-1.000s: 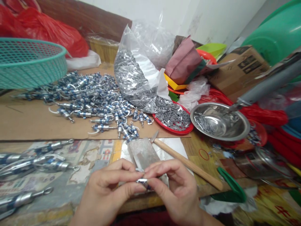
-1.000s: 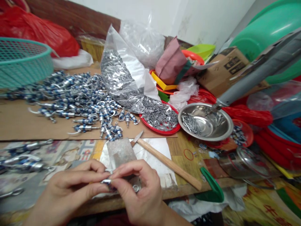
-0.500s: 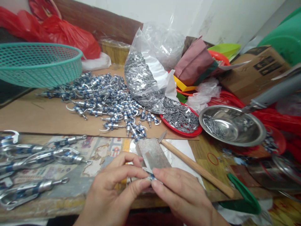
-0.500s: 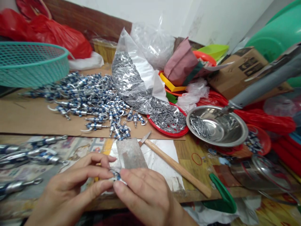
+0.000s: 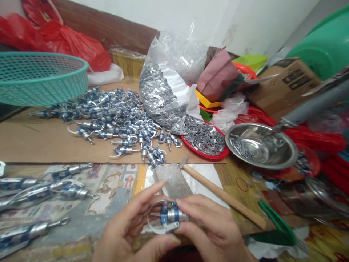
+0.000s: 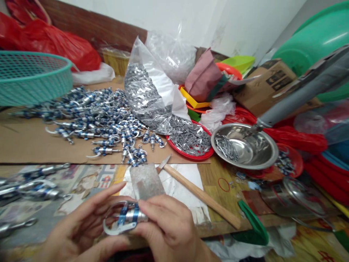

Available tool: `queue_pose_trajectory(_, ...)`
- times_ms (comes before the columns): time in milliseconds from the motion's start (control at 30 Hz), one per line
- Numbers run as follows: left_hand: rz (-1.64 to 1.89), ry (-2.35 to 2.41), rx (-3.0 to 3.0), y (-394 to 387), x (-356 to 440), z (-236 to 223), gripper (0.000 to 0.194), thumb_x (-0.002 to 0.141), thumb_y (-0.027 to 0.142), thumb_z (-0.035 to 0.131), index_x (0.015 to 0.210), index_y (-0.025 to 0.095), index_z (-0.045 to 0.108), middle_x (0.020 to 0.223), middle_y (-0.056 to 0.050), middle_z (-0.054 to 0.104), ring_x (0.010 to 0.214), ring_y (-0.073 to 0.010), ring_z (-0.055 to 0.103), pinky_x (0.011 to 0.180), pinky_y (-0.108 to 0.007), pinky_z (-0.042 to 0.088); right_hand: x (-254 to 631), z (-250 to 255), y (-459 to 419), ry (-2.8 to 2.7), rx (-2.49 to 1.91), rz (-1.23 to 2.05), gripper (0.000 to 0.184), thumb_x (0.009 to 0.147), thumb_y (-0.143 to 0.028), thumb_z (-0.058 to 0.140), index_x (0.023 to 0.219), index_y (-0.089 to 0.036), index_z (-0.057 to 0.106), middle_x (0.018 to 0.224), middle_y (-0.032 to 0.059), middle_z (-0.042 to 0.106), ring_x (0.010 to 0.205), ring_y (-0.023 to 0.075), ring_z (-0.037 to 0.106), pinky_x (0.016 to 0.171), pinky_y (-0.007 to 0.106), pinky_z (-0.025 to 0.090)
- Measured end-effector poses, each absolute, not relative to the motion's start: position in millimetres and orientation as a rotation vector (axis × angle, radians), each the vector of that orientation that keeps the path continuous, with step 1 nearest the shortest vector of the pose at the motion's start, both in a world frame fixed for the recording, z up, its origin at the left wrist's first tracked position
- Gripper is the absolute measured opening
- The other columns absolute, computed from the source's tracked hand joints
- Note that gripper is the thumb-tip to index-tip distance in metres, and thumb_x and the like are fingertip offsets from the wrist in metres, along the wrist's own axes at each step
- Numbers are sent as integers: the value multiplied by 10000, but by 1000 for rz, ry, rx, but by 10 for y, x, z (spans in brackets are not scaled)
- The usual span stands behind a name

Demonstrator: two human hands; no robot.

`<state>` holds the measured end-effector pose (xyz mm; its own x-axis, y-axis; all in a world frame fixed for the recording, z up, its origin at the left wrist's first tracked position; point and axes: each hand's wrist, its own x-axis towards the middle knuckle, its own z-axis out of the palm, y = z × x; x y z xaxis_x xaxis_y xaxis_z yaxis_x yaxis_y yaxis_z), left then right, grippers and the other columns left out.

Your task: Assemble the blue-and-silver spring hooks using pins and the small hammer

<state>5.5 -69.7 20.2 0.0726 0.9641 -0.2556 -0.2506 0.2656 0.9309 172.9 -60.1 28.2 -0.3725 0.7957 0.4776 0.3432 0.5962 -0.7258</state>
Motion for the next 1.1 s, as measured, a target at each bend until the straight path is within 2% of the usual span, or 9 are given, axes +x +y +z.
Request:
queue_pose_trajectory(133,1090,1133,841,-628,34,168,658,583,454,793,1174,338,527,956,17,738,906,-193,684,805,-237,543,1923,358,-353,-2071,-1050,651,179,850,-213,580,988,-197,694,868,54,704,782,166,663,688,252,555)
queue_pose_trajectory(233,967,1090,837,-499,-46,166,737,613,397,789,1251,293,435,912,0,725,860,-183,684,761,-229,528,2356,341,126,-2104,-1690,68,236,918,-181,460,1023,-204,670,1049,52,678,1003,157,614,914,287,473)
queue_pose_trajectory(267,914,1051,839,-456,-75,164,754,625,372,784,1271,276,408,889,-6,721,837,-183,684,750,-237,521,2512,315,304,-2091,-1818,1,251,917,-144,447,1064,-167,650,1108,94,650,1060,183,586,949,323,445)
queue_pose_trajectory(333,821,969,843,-383,-126,156,749,662,332,758,1296,260,366,842,-3,701,808,-184,678,745,-265,507,2771,241,626,-2127,-1962,-30,196,874,-121,527,1022,-141,654,1093,126,641,1036,225,593,920,372,457)
queue_pose_trajectory(400,758,918,857,-333,-156,152,717,702,299,721,1307,268,337,827,9,665,798,-183,668,737,-286,495,2912,157,855,-2206,-2048,-10,145,874,-183,567,994,-147,639,1045,96,642,963,211,612,857,391,487)
queue_pose_trajectory(633,650,835,861,-218,-164,190,681,739,187,660,1300,255,281,847,23,608,819,-163,641,769,-293,461,2907,54,1087,-2326,-2147,10,255,901,-299,543,1116,-165,564,1141,77,578,967,197,591,818,397,503)
queue_pose_trajectory(867,647,797,830,-135,-220,79,827,644,180,765,1313,241,281,830,20,590,746,-156,599,687,-289,419,2937,132,1042,-2237,-2081,38,182,897,-264,548,1025,-146,602,1064,66,615,941,189,600,828,396,491)
queue_pose_trajectory(1000,681,793,806,-162,-206,36,827,650,225,773,1339,259,317,885,-14,614,833,-215,613,741,-349,420,2633,270,659,-2176,-1900,84,138,884,-167,519,888,-129,652,931,70,665,887,172,615,820,291,458)
queue_pose_trajectory(1100,692,810,795,-182,-186,71,724,652,254,779,1299,287,457,924,-21,654,917,-242,615,815,-375,425,2232,384,235,-2253,-1652,289,140,870,-247,540,807,-182,646,795,-5,657,737,109,606,670,193,451)
